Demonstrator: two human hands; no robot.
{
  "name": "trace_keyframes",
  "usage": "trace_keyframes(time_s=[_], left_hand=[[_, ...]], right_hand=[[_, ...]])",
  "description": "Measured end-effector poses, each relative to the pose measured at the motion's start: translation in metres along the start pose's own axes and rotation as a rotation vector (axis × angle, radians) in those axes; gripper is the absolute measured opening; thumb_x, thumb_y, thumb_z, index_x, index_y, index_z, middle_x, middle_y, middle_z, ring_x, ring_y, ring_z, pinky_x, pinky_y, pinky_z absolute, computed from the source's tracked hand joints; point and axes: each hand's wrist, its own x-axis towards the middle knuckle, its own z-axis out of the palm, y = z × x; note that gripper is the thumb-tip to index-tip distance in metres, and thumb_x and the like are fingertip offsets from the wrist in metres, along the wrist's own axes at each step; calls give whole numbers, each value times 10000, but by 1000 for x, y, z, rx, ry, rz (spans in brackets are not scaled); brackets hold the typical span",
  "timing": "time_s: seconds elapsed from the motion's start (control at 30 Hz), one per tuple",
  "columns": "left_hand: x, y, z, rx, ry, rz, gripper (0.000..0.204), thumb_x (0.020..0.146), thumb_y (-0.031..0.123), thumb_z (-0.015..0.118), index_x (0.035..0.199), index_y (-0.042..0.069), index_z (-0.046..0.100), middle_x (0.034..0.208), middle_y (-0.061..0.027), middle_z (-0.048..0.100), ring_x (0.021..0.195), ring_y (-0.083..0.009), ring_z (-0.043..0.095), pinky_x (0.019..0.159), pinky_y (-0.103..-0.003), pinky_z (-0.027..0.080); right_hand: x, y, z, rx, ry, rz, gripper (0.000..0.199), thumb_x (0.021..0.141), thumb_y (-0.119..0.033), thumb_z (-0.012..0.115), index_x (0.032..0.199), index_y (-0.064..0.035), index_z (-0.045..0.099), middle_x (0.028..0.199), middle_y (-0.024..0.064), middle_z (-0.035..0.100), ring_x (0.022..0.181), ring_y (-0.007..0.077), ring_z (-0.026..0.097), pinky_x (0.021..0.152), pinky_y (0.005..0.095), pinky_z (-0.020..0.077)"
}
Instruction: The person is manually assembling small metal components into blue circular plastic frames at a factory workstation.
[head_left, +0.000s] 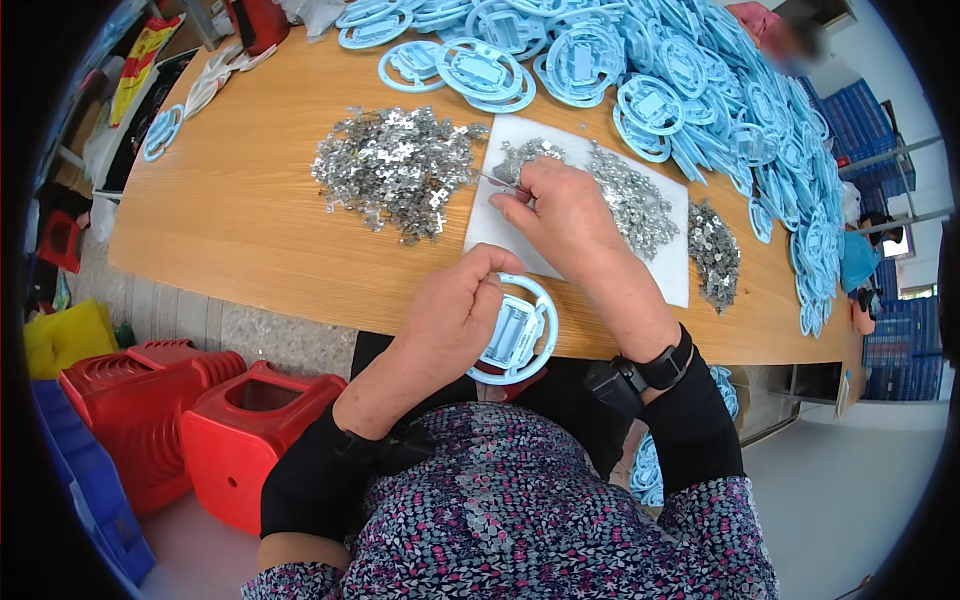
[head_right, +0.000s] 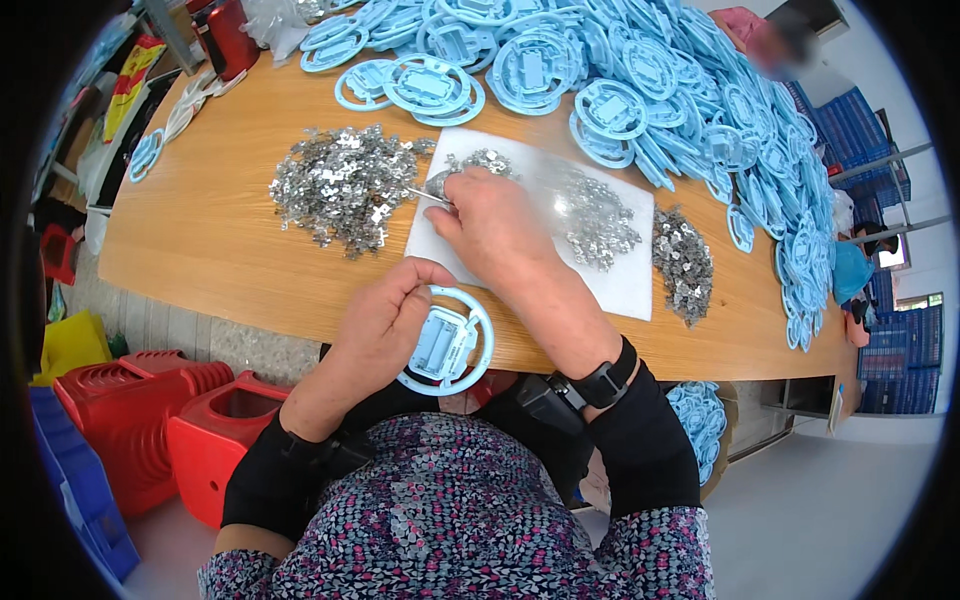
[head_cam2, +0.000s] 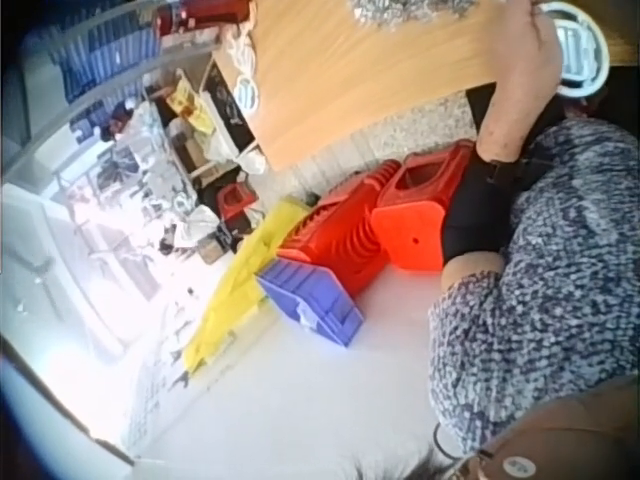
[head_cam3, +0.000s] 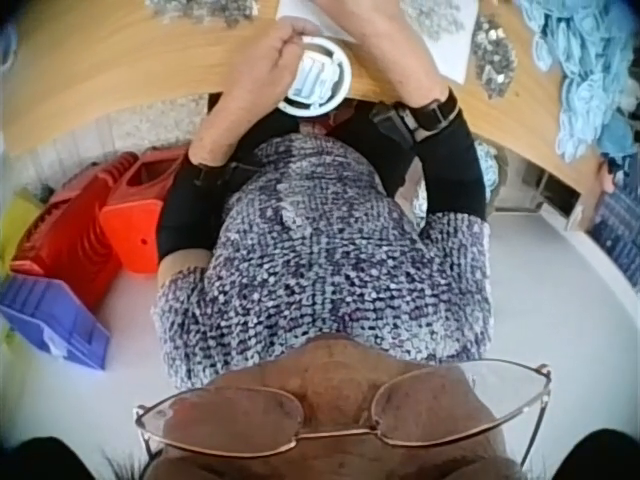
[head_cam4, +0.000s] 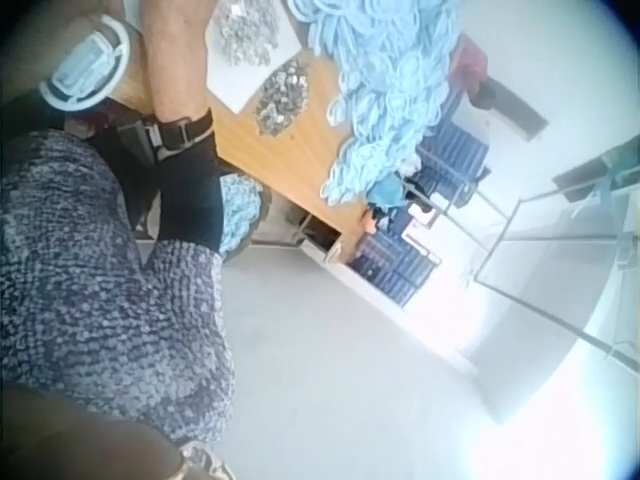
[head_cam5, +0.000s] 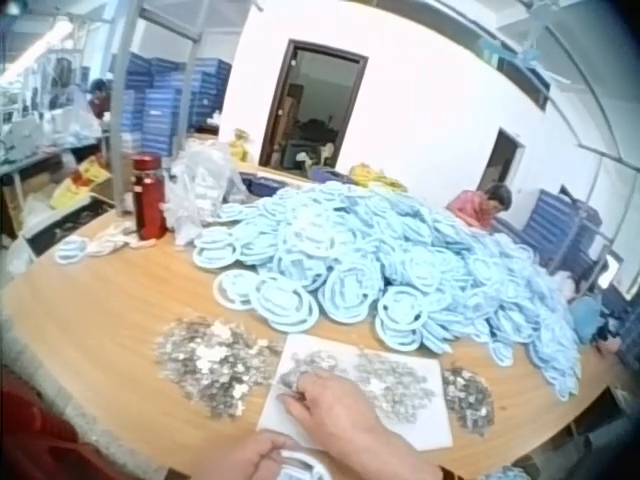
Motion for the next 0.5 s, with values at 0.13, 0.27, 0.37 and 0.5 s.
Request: trace_keyframes(time_s=[0.13, 0.27, 0.37, 0.5], left_hand=[[-1, -5, -3, -53, -80, 0, 218, 1014, 68, 425, 1128, 49, 609, 849, -27, 636, 777, -85, 585, 717, -269, 492], [-2, -12, -5, -173, -36, 2, 212, 1018, 66, 417, 1136, 47, 591, 876, -17, 630, 799, -63, 569, 714, -251, 481], [2, -7, -4, -168, -46, 10, 209, 1026, 69, 407, 1137, 37, 581, 899, -17, 623, 809, -63, 561, 716, -251, 478], [3, -7, -2, -141, -54, -1, 212, 1035, 78, 398, 1137, 40, 580, 891, -8, 610, 795, -60, 547, 706, -250, 471]], right_hand=[[7, -5, 0, 80, -124, -67, 234, 858, -214, 734, 828, 2, 646, 799, 152, 631, 697, 350, 610, 631, 422, 489], [2, 5, -23, 208, -62, 90, 192, 850, -189, 684, 856, 0, 652, 815, 180, 626, 750, 371, 619, 695, 449, 491], [-19, 27, -49, 212, -30, 233, 218, 867, -209, 687, 930, -2, 669, 865, 191, 656, 760, 353, 632, 689, 422, 494], [-58, 49, -69, 218, -9, 457, 211, 910, -124, 706, 1079, -1, 734, 780, -50, 618, 688, 33, 499, 613, 221, 412]])
